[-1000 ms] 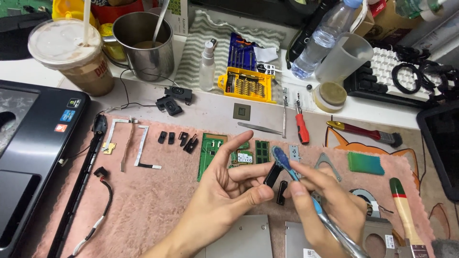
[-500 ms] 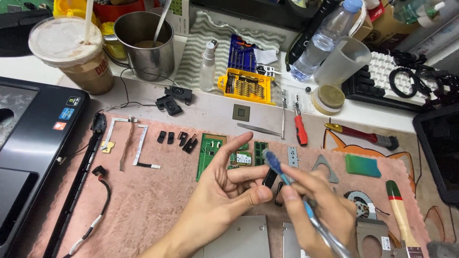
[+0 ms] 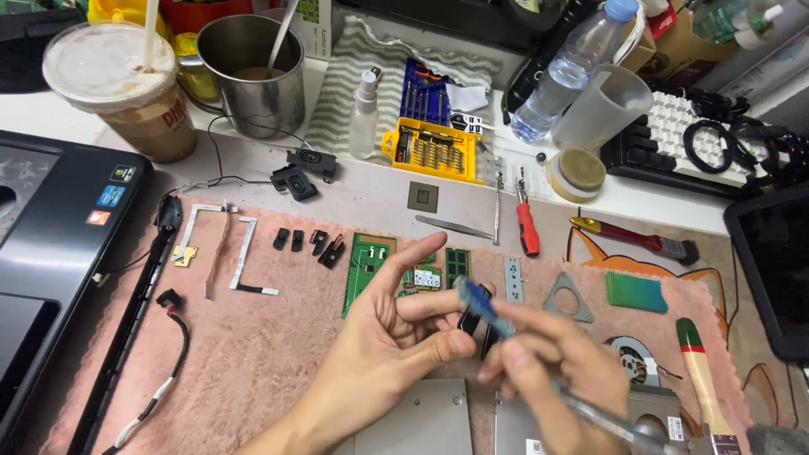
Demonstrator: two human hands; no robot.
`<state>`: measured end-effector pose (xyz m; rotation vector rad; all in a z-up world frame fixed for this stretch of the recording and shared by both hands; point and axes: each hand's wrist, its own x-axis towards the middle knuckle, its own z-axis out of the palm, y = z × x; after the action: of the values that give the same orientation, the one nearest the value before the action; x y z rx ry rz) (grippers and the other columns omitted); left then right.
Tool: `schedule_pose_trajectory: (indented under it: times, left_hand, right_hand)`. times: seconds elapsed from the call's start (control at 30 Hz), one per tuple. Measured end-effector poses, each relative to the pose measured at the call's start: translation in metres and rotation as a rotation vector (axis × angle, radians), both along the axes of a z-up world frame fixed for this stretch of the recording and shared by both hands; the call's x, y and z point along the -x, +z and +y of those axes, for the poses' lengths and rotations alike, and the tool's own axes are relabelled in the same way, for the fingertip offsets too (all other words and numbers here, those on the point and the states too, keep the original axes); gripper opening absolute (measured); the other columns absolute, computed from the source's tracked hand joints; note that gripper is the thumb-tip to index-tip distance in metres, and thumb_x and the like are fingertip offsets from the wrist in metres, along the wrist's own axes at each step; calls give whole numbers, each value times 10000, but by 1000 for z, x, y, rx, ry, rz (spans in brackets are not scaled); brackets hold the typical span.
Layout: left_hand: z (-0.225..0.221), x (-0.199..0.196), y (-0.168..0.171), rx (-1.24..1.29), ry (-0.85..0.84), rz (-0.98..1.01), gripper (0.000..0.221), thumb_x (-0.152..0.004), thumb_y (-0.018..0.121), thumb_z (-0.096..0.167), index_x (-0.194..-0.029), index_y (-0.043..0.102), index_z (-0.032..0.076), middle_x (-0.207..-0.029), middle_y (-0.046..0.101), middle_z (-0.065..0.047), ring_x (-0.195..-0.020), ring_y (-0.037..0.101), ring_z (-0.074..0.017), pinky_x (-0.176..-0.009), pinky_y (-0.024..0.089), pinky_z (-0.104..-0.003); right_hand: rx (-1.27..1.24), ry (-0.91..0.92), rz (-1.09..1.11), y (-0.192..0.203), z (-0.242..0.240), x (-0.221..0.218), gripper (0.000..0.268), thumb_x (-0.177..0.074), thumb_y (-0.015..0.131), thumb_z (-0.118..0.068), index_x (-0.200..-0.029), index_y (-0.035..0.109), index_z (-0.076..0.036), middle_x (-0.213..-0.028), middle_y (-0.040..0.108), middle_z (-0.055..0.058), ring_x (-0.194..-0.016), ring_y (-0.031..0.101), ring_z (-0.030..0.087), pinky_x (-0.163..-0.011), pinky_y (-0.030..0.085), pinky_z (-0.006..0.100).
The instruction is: Cleaning the contacts of RAM modules and other small electronic parts using a toothbrush on a repair bench.
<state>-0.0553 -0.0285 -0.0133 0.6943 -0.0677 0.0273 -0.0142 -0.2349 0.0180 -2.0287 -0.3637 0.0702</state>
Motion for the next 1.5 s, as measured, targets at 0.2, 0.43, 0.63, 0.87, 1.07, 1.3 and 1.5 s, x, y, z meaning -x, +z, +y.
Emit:
schedule_pose_trajectory:
  times: [0.2,0.43,0.63,0.87,1.07,1.3,1.5]
  left_hand:
    - [-1,-1,0,-70,33,28,1063,-900,921,89,-1802,358,93,-1386,840,-244,-962,820,-109,-921,709,-306]
    - [-4,-4,-12,-84,54,23,1030,-898,925,67,-1784,400,94,-1304,872,-187,-1132,823,-141,-1003,658,-307]
    - [-3,-4,-12,-64,87,30,1086,-853,949,42,-1786,393,52,-1256,880,-203,-916,788,-118,-915,681,-267]
    - [-2,-2,-5,-58,119,56,986,-900,894,1,-1759,417,86,-1275,867,-216,-892,860,-206,-869,734,-347]
    - [-6,-4,-6,-117,177,81,1000,-867,904,-49,-1736,431,99,-1257,878,-189,-889,814,-123,-878,716,-309]
    - [-7,0,-1,-123,180,25,1007,-860,904,-65,-1730,415,70,-1358,842,-203,-979,778,-147,-912,727,-345]
    - [-8,0,-2,-147,192,16,1020,-855,922,-25,-1743,427,68,-1296,848,-159,-1014,747,-132,-968,681,-291]
  right_hand:
    - [-130,13,84,4,1,3,422,-956,760,-241,-1304,910,-54,-616,929,205,-502,749,199,-482,625,296]
    - [98,-40,109,10,1,4,512,-915,719,-497,-1311,938,-258,-643,1043,50,-549,1014,149,-503,785,322]
    - [-229,97,135,0,-3,-2,448,-1029,719,-209,-1397,831,19,-736,959,179,-605,904,222,-486,690,282]
    - [-349,181,208,0,-7,-6,472,-1013,712,-187,-1381,805,93,-693,898,267,-546,763,260,-494,592,325]
    - [-354,154,288,4,-6,-7,485,-1020,719,-193,-1375,818,123,-672,886,277,-521,718,278,-496,579,356]
    - [-275,199,180,3,-9,-6,426,-1016,730,-220,-1354,850,9,-654,911,205,-496,781,241,-516,653,335]
    - [-297,217,95,-5,-7,-14,388,-1052,686,-102,-1391,775,66,-728,864,207,-604,814,240,-518,648,292]
